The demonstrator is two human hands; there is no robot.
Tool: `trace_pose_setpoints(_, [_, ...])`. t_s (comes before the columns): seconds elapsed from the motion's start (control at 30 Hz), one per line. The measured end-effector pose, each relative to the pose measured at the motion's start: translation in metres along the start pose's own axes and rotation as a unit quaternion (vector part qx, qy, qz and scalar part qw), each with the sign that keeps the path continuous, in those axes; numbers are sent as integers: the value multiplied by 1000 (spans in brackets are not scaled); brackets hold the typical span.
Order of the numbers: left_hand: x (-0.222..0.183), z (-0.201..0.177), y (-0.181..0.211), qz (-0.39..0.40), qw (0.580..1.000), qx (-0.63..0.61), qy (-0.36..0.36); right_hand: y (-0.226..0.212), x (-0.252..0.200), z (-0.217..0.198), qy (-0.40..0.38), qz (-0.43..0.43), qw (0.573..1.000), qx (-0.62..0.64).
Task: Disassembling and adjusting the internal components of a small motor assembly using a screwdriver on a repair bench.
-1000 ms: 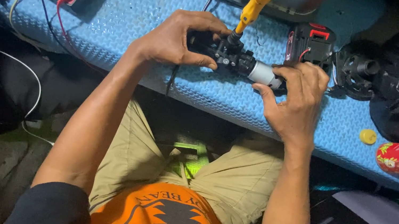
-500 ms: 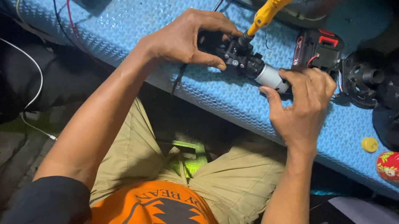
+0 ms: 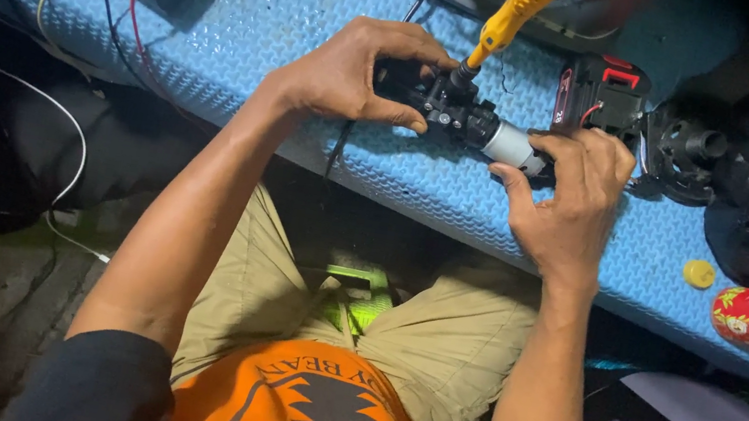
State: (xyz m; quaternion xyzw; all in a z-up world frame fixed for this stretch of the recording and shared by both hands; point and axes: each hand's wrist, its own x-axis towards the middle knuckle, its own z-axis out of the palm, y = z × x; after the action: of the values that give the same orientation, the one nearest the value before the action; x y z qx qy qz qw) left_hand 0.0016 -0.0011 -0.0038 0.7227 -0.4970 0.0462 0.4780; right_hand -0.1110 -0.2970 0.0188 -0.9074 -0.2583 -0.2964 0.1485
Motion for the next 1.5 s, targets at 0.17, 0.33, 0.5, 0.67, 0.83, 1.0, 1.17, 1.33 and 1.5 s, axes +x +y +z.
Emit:
trace_pose_setpoints(0.17, [0, 0, -2, 12, 1000, -20, -1, 0, 1, -1, 1, 2, 1000, 9])
trace_pose_setpoints(0.33, [0, 0, -1, 7, 1000, -18, -1, 0, 1, -1, -3, 7, 1000, 12])
trace_pose_setpoints(0.5, [1, -1, 1, 15, 1000, -17, -2, 0, 2, -2, -1, 0, 1000, 11])
trace_pose_setpoints(0.67, [1, -1, 2, 15, 1000, -16, -2, -1, 1, 0, 0, 2, 1000, 13])
trace_pose_setpoints(0.83, [1, -1, 2, 17, 1000, -15, 1, 0, 1, 0, 3, 0, 1000, 14])
trace_pose_setpoints(1.0, [0, 1, 1, 12, 1000, 1, -1, 1, 0, 0, 2, 1, 1000, 8])
trace_pose_setpoints(1.17, [0, 2, 2, 6, 1000, 21, -5, 1, -1, -1, 9, -9, 1000, 4])
trace_pose_setpoints(1.33, [-5, 8, 1, -51, 997, 53, -19, -1, -4, -1, 7, -2, 1000, 13])
trace_pose_setpoints(1.5, [2, 12, 6, -46, 997, 5, 56, 13, -8, 11, 46, -31, 996, 70])
